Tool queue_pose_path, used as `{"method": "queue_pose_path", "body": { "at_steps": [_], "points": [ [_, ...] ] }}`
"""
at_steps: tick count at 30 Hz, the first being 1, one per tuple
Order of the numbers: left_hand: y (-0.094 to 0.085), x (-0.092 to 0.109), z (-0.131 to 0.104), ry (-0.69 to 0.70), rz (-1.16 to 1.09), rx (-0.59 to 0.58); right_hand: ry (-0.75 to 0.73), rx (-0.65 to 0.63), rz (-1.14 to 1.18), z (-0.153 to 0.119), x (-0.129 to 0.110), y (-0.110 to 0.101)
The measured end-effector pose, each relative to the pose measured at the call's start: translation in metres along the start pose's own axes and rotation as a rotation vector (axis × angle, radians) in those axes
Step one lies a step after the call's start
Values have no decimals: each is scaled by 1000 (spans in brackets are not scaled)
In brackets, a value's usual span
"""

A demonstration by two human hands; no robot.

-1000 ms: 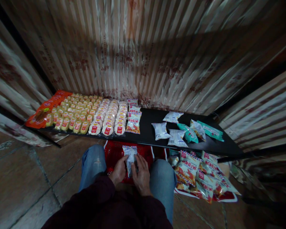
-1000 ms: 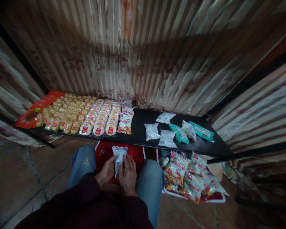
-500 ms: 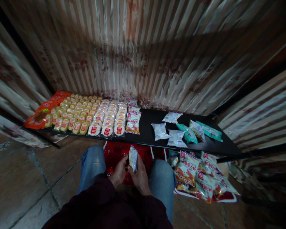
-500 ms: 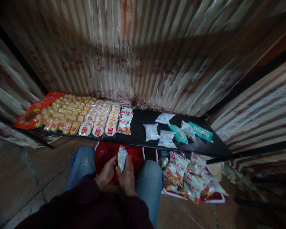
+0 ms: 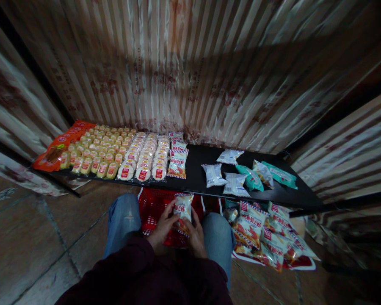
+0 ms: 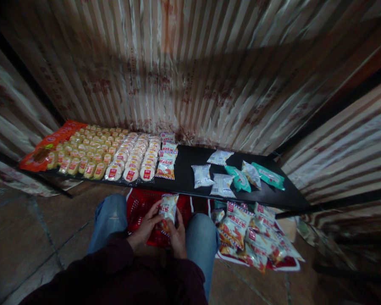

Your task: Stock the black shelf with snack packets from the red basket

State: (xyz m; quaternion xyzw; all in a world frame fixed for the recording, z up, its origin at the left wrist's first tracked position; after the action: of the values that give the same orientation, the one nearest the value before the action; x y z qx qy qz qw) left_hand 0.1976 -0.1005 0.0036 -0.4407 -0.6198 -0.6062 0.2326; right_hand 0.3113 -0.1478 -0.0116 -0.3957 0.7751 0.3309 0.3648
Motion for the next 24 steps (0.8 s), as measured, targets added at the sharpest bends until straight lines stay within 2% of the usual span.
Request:
{"method": "queue_pose_path", "body": {
  "at_steps": [4,9,15,21,24],
  "points": [
    [8,6,0,23,21,-20,42,-25,73,0,-1,1],
    [10,9,5,73,42,23,39,-50,33,-3,-10,3],
    [17,12,9,104,40,-21,57,-25,2,0,-17,-2],
    [15,9,16,35,34,108,84,-47,56,14,-16,-8],
    [21,11,24,38,47,92,51,-65,15,18,-24,-7]
  ]
}}
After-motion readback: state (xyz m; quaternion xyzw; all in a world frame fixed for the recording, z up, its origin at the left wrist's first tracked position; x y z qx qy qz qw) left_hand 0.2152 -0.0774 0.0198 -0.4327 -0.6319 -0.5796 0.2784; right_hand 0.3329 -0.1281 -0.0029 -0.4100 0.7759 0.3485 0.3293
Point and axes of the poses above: each hand's wrist, its own z-axis towards the middle knuckle, its own y-axis out of the palm, x = y × z, the point moved 6 cm from there along z, towards the middle knuckle, and after that the axes turned 14 degrees about y, right-handed, at the moved point
